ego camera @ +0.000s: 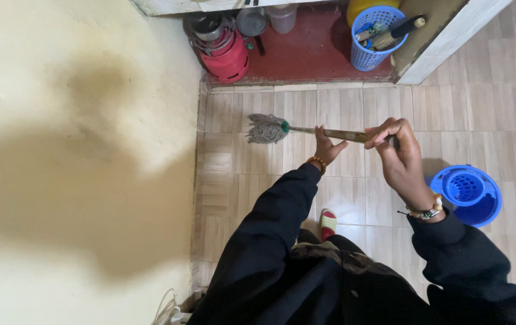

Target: The person dips a mop into a blue bucket of water, wrings it by hand, and then mops the tiled floor in a room.

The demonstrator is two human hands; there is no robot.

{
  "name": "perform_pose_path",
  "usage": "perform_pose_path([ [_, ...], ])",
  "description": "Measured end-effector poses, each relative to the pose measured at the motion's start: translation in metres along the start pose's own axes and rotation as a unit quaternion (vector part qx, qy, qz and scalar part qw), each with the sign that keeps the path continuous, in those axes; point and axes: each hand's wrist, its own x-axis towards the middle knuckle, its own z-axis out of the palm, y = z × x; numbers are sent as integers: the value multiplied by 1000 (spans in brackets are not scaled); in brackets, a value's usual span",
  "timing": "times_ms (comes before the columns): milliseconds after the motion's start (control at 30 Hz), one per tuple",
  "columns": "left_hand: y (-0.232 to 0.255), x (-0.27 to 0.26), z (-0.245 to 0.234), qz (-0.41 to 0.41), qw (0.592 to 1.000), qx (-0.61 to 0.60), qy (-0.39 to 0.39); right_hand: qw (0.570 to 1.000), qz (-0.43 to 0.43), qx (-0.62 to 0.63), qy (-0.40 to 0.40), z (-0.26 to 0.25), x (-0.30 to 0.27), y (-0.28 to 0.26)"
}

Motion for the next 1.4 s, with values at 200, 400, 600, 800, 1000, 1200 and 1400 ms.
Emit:
perform_pose_path([
  [200,16,1,23,-30,997,-11,-75,999,-13,-32,1,-14,-14,-7],
  [400,31,-4,48,-58,989,-60,-120,997,-11,-73,18,-23,-27,-15],
  [600,43,-9,75,-109,974,-121,-157,989,4,-143,45,-25,-34,-29],
  [800,46,-21,88,-60,973,-51,-217,978,-2,-195,80,-25,-41,-38],
  [1000,49,-26,95,94,968,66,-224,923,-42,-354,142,-39,-41,-40],
  [1200,49,-26,94,76,937,67,-335,897,-54,-398,187,-52,-49,-43],
  [1400,52,-24,82,102,910,117,-385,850,-37,-465,246,-50,-57,-45],
])
